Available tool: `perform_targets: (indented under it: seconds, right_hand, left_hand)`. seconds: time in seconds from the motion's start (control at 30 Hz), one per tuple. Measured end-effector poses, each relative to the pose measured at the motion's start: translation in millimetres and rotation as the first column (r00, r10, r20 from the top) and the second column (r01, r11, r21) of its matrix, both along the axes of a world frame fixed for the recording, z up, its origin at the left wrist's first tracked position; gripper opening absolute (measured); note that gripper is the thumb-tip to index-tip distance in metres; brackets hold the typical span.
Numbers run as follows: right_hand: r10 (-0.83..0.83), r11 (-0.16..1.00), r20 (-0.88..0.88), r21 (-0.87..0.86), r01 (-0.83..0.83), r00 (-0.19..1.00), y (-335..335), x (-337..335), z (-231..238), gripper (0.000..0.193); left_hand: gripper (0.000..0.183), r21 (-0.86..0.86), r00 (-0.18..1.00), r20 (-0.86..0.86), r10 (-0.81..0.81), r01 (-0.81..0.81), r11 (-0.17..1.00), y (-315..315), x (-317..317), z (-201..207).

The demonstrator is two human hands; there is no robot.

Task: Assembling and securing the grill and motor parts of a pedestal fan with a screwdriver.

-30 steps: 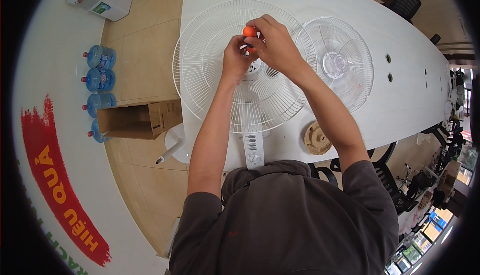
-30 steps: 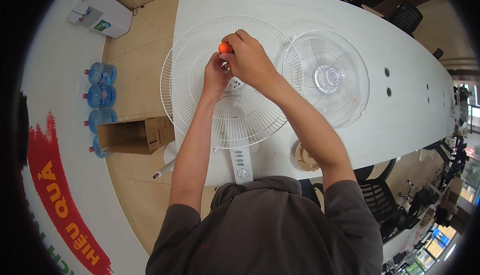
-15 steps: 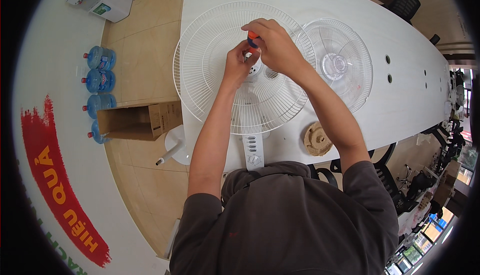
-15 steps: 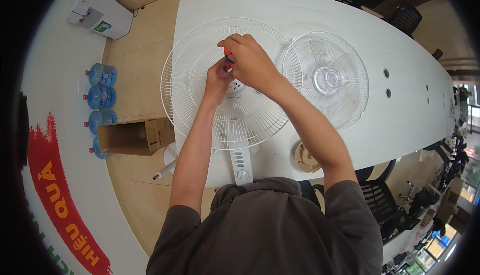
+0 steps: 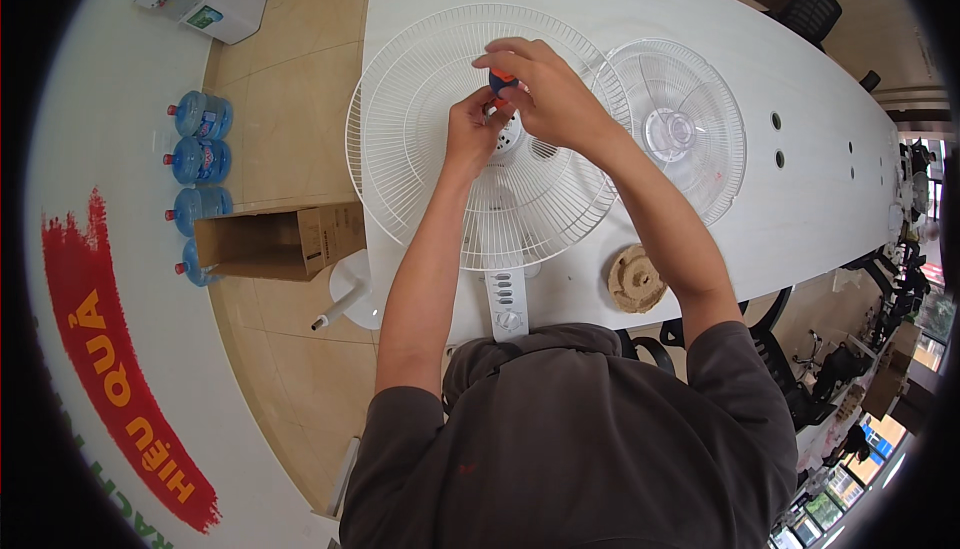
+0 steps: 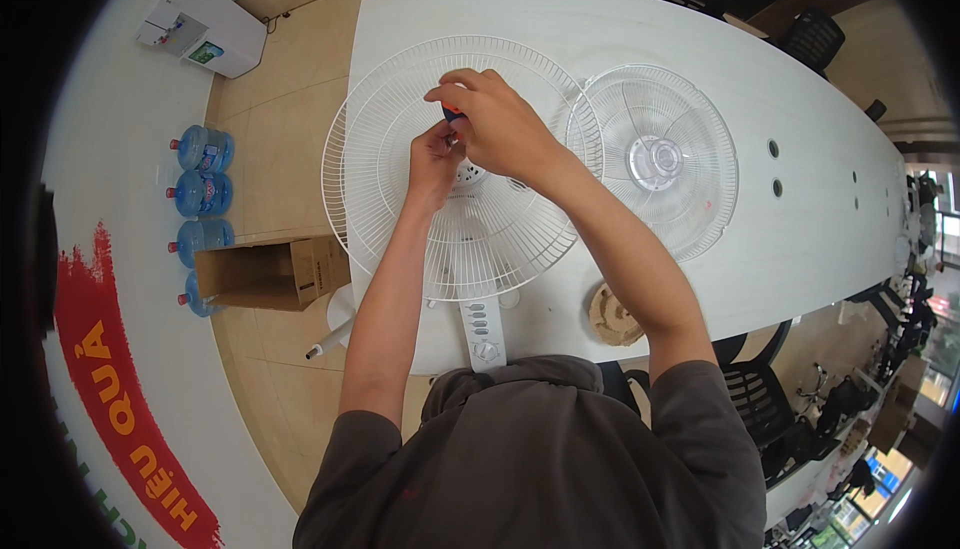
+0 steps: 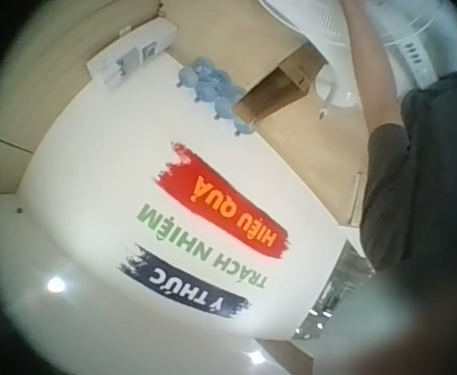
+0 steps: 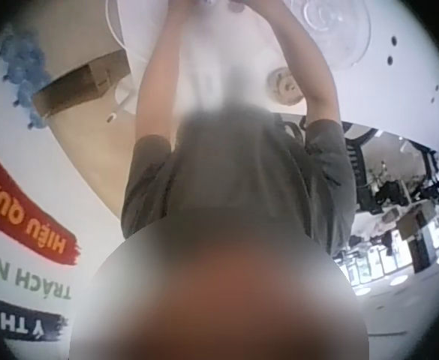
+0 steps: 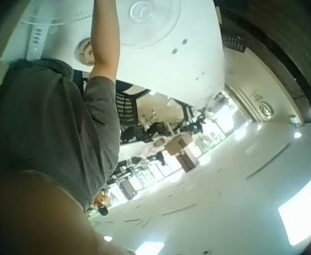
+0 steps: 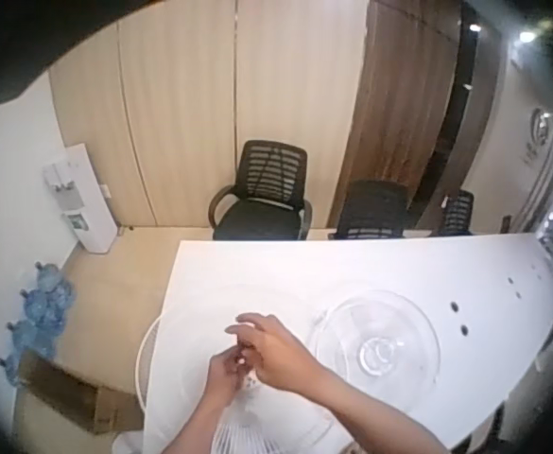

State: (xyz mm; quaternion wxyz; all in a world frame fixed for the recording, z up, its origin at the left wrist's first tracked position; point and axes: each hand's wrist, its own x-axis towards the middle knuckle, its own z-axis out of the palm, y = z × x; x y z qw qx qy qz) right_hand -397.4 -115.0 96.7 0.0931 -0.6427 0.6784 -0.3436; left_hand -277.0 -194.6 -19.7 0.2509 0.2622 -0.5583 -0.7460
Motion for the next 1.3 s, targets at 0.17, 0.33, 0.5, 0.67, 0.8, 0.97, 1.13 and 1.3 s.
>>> perform_targets:
  seconds: [0.17, 0.33, 0.5, 0.67, 0.8, 0.97, 1.13, 1.3]
  right_hand:
    - [-0.138, 0.981, 0.068, 0.148, 0.127, 0.988, 0, 9, 7, 0.039]
    - [-0.032, 0.997, 0.072, 0.065, 0.027, 0.997, 0, -6, -5, 0.040]
    - [-0.033, 0.998, 0.113, 0.060, 0.027, 0.993, 6, 3, 6, 0.039]
    - [-0.093, 0.988, 0.004, 0.121, 0.092, 0.996, 1, 5, -3, 0.039]
    - [-0.013, 0.999, -0.070, 0.044, 0.016, 0.997, 0, -8, -8, 0.039]
    - [-0.212, 0.973, 0.053, 0.100, 0.206, 0.976, 1, 4, -2, 0.042]
    - [-0.092, 0.985, 0.134, 0.160, 0.070, 0.987, -4, 1, -6, 0.044]
    - [0.014, 1.000, 0.087, -0.005, -0.013, 0.996, -2, 3, -12, 0.045]
  left_hand:
    - [0.029, -0.186, 0.968, 0.122, 0.217, -0.192, 0.963, 9, -8, 11]
    - [0.026, -0.209, 0.991, 0.051, 0.122, -0.108, 0.972, 3, -2, 7]
    - [0.031, -0.096, 0.989, 0.087, 0.120, -0.112, 0.989, 7, -2, 10]
    - [0.032, -0.412, 0.966, 0.162, 0.201, -0.119, 0.903, 10, -7, 8]
    - [0.026, -0.110, 0.996, -0.023, 0.088, -0.090, 0.990, 4, -1, 4]
    - [0.030, -0.256, 0.921, 0.353, 0.164, -0.073, 0.964, 0, -2, 5]
    - [0.028, -0.208, 0.983, 0.074, 0.171, -0.152, 0.966, 5, -5, 6]
    - [0.025, -0.021, 0.998, 0.049, 0.030, -0.029, 0.999, 4, 1, 17]
